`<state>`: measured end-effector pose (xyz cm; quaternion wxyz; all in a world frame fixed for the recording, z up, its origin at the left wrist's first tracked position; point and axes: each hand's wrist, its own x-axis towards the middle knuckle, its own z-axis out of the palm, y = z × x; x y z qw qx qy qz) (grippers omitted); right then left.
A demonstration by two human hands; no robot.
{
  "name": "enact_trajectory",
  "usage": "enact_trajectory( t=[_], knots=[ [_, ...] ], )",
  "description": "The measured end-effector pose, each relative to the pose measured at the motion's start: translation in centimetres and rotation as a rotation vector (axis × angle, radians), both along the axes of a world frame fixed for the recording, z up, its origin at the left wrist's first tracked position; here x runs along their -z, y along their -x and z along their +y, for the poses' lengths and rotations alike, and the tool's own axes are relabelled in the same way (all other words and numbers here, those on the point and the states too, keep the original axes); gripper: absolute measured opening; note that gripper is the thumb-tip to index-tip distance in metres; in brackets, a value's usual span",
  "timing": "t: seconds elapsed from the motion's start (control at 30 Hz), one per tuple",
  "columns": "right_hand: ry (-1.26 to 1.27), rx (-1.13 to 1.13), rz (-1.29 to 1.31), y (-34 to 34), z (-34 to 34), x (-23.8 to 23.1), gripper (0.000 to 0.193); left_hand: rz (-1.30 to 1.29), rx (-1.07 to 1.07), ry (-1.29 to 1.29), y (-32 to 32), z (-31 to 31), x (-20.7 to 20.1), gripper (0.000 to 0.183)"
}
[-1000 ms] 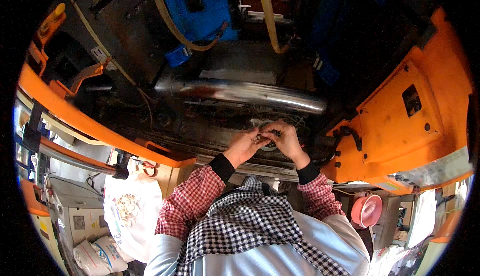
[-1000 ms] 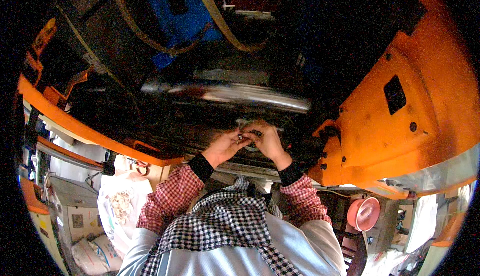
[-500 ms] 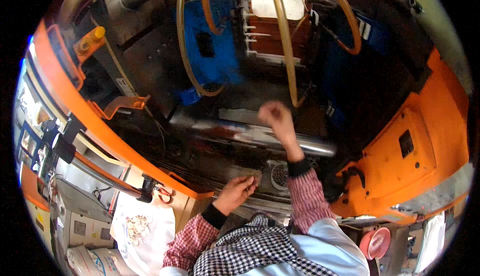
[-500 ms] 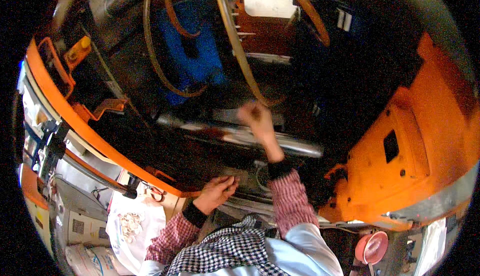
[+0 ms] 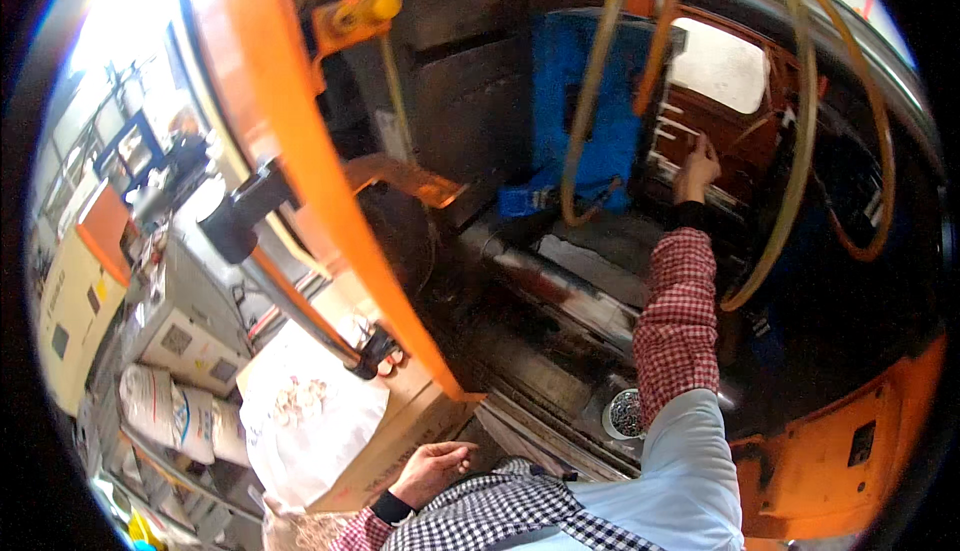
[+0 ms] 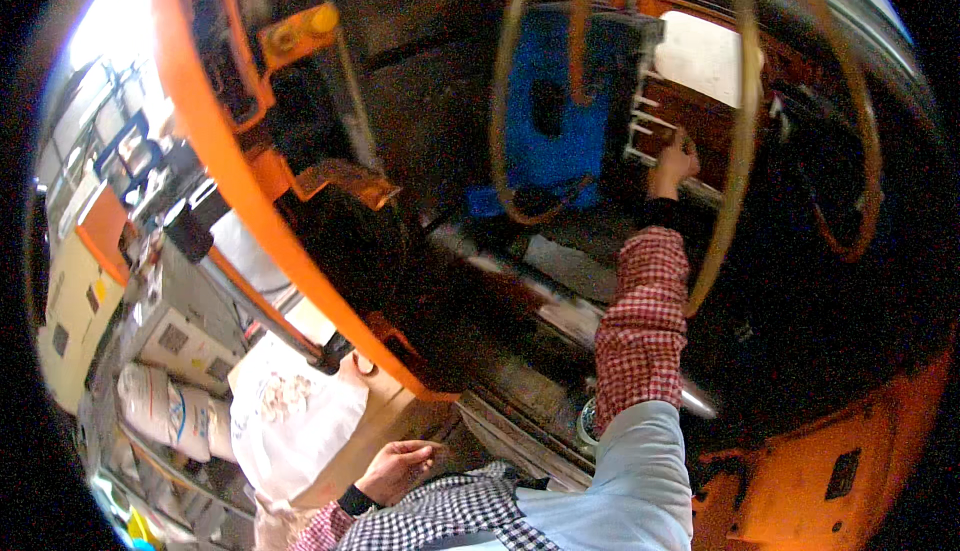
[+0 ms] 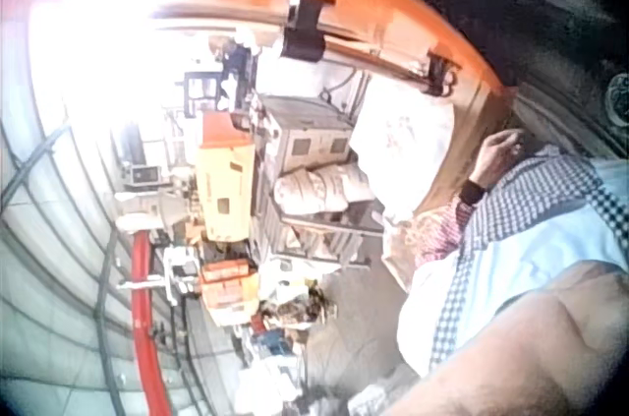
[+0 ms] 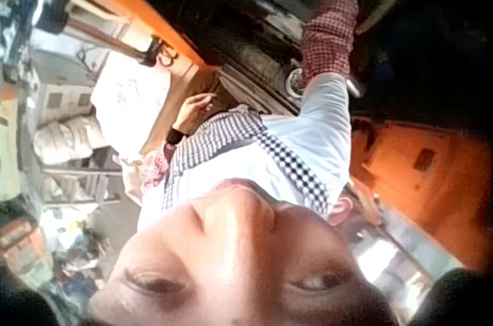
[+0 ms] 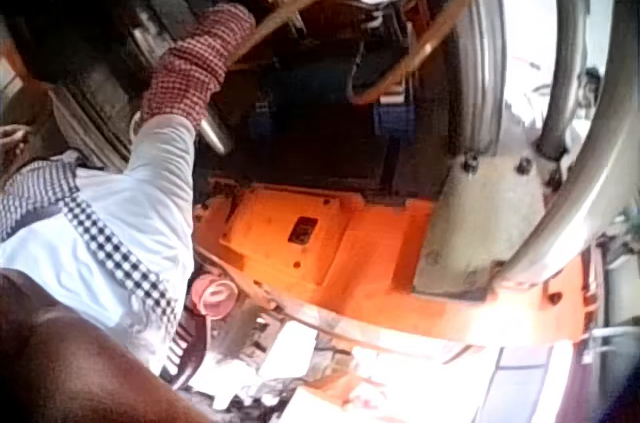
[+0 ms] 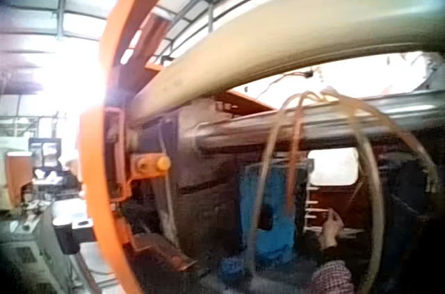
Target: The person repeatedly opens an injection molding machine, removes a white plastic component, and uses scissors to trim excess material. The trimmed parts are placed into a white bag while the runner is discarded into a sack.
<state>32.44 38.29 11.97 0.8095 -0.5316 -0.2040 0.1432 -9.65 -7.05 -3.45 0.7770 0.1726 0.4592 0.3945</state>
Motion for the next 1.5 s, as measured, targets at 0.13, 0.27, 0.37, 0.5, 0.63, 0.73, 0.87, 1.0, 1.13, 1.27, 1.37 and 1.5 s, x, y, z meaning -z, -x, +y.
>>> enact_trajectory(
  t=[0.13, 0.27, 0.37, 0.5, 0.63, 0.73, 0.87, 1.0, 1.13, 1.27, 1.37, 1.5],
  knots=[
    [-0.079, 0.265, -0.114, -1.3, -2.3, -0.8, 0.035, -0.013, 0.014, -0.057, 1.0, -0.6, 0.3, 0.025],
    [-0.168, 0.470, -0.594, 1.1, -12.0, -0.8, 0.029, 0.012, 0.010, -0.135, 2.2, -0.9, 1.1, 0.023],
    [-0.070, 0.486, -0.618, 12.9, -26.8, 0.4, 0.024, 0.049, -0.098, -0.097, 3.6, -2.2, 2.1, 0.021],
    [-0.433, -0.415, -0.862, 21.0, -40.9, 10.2, 0.012, 0.182, -0.170, -0.028, 6.5, -5.0, 2.5, 0.028],
    [-0.187, -1.069, -0.830, 30.7, -43.4, 11.3, 0.005, 0.224, -0.284, 0.085, 9.4, -8.9, 5.7, 0.029],
    [-0.245, -1.322, -0.742, 38.2, -41.1, 14.5, 0.018, 0.204, -0.348, 0.157, 10.3, -9.8, 5.0, 0.029],
    [-0.223, -1.424, -0.944, 45.0, -39.8, 17.1, 0.018, 0.226, -0.468, 0.096, 11.3, -9.8, 5.2, 0.029],
    [-0.093, -1.526, -1.122, 42.4, -41.7, 16.4, 0.020, 0.152, -0.551, 0.007, 11.6, -7.9, 3.7, 0.028],
    [0.080, -1.507, -0.941, 36.8, -43.1, 15.9, 0.017, -0.003, -0.294, -0.067, 9.8, -5.4, 0.9, 0.026],
    [0.159, -1.266, -0.944, 30.5, -42.7, 14.0, 0.017, 0.065, -0.089, -0.058, 3.9, -1.3, -2.8, 0.028],
    [0.148, -1.003, -1.048, 25.9, -42.2, 12.6, 0.014, -0.005, 0.143, -0.164, 0.4, 1.6, -3.9, 0.028],
    [0.107, -0.782, -1.066, 20.0, -39.7, 9.1, 0.010, -0.098, 0.259, -0.220, -3.7, 4.8, -5.2, 0.030]
  ],
)
